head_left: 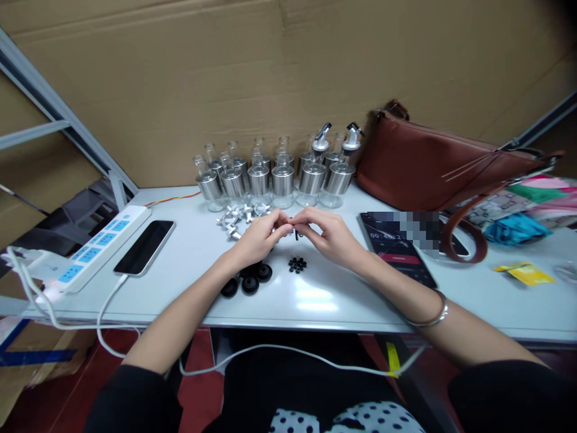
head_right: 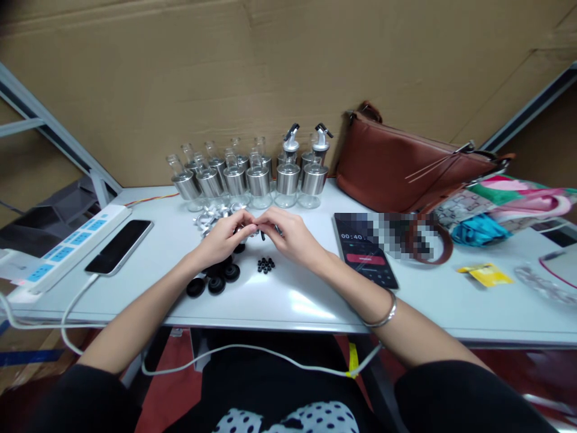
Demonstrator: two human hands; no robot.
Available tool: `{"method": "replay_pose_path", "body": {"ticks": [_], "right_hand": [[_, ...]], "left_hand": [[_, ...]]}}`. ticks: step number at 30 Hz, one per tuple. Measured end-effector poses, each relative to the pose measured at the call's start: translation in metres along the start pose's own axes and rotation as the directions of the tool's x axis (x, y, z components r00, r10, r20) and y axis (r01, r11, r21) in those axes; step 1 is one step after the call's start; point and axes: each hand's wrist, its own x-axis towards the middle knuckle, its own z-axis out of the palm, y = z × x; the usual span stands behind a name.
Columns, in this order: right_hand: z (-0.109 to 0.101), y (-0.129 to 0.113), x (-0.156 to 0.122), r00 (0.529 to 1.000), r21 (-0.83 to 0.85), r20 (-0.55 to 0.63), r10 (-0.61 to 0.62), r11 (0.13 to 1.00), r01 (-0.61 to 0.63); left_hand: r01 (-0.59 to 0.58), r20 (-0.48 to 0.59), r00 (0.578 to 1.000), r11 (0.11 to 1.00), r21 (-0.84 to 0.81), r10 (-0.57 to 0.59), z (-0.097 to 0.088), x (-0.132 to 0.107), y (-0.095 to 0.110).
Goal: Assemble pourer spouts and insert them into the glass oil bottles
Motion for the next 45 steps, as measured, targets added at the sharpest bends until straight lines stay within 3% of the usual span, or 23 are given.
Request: {"method": "replay_pose_path", "body": {"ticks": [6,16,26,33,39,45], "right_hand": [[-0.001,-0.002,0.000,1.000,0.021,-0.002,0.015,1.000,-0.015],[-0.002,-0.005,0.001,0.988,0.061,0.021,0.155,0.986,-0.156],[-0.003,-0.007,0.002,0.991,0.036,0.009,0.133,0.990,-0.133],[0.001,-0.009,0.000,0.985,0.135,0.020,0.173,0.975,-0.174],[0.002,-0.011,-0.001,0.981,0.117,0.013,0.196,0.974,-0.196],[0.003,-0.010,-0.001,0.952,0.286,-0.019,0.304,0.914,-0.286]], "left_hand": [[-0.005,-0.052,0.999,0.998,-0.055,0.002,0.001,-0.001,0.000],[0.042,-0.097,0.993,0.979,-0.201,-0.063,0.003,0.001,-0.004],[0.037,-0.124,0.990,0.969,-0.244,-0.069,0.004,0.000,0.000],[0.006,-0.245,0.967,0.964,-0.267,-0.074,0.001,0.000,0.001],[0.007,-0.228,0.971,0.963,-0.271,-0.071,0.001,0.001,0.001],[-0.010,-0.206,0.976,0.942,-0.336,-0.063,0.001,0.001,0.002]]}}
